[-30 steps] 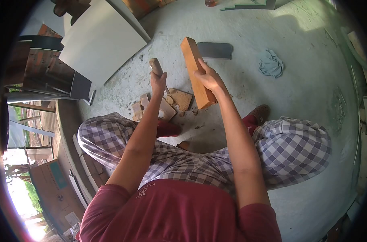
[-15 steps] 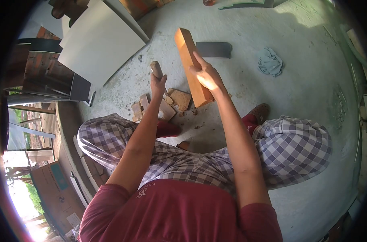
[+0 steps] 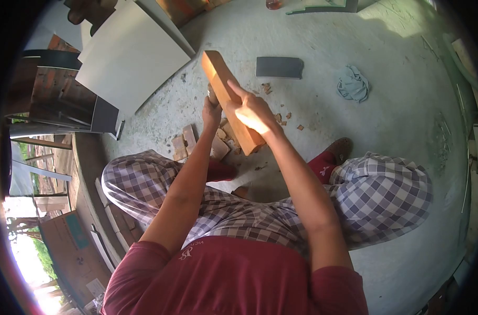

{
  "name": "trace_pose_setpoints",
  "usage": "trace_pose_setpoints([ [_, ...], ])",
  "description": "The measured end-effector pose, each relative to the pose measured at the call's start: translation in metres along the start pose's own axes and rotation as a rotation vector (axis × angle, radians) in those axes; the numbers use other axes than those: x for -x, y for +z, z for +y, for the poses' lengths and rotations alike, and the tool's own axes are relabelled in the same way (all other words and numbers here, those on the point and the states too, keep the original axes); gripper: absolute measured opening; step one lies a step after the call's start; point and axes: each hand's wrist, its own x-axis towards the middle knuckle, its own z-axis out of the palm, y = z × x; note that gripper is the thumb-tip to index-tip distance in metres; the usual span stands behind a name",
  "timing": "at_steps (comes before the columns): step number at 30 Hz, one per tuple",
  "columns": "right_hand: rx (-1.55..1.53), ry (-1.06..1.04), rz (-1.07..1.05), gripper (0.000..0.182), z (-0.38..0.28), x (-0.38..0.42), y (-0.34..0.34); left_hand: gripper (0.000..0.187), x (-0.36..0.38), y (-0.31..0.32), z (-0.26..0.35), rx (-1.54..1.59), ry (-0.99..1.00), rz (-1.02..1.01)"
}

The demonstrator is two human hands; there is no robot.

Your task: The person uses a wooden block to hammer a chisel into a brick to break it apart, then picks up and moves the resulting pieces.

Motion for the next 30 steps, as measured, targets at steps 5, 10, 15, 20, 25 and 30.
trace_pose_setpoints([
  [5,-0.288,-0.009,0.194,0.063,-0.045,0.004,-0.026,0.036,0.003,-0.002,0.001,0.015,-0.04,-0.018],
  [10,-0.143,0.081,-0.051,0.063,-0.008,0.01,0.008,0.038,0.003,-0.005,0.003,-0.017,-0.041,-0.025],
  [15,-0.286,0.098,-0.128,0.064,0.003,0.009,-0.004,0.039,-0.01,-0.004,-0.024,-0.01,-0.073,-0.042],
  [20,-0.165,0.143,0.073,0.068,0.03,0.001,-0.01,0.029,-0.012,-0.009,-0.027,0.154,-0.11,-0.05],
  [25,-0.169,0.212,0.097,0.067,0.056,-0.001,-0.013,0.028,-0.005,-0.006,-0.013,0.692,-0.182,-0.143],
  [30,-0.162,0.217,0.13,0.067,0.059,-0.001,-0.022,0.027,-0.002,0.005,0.004,0.814,-0.22,-0.236],
])
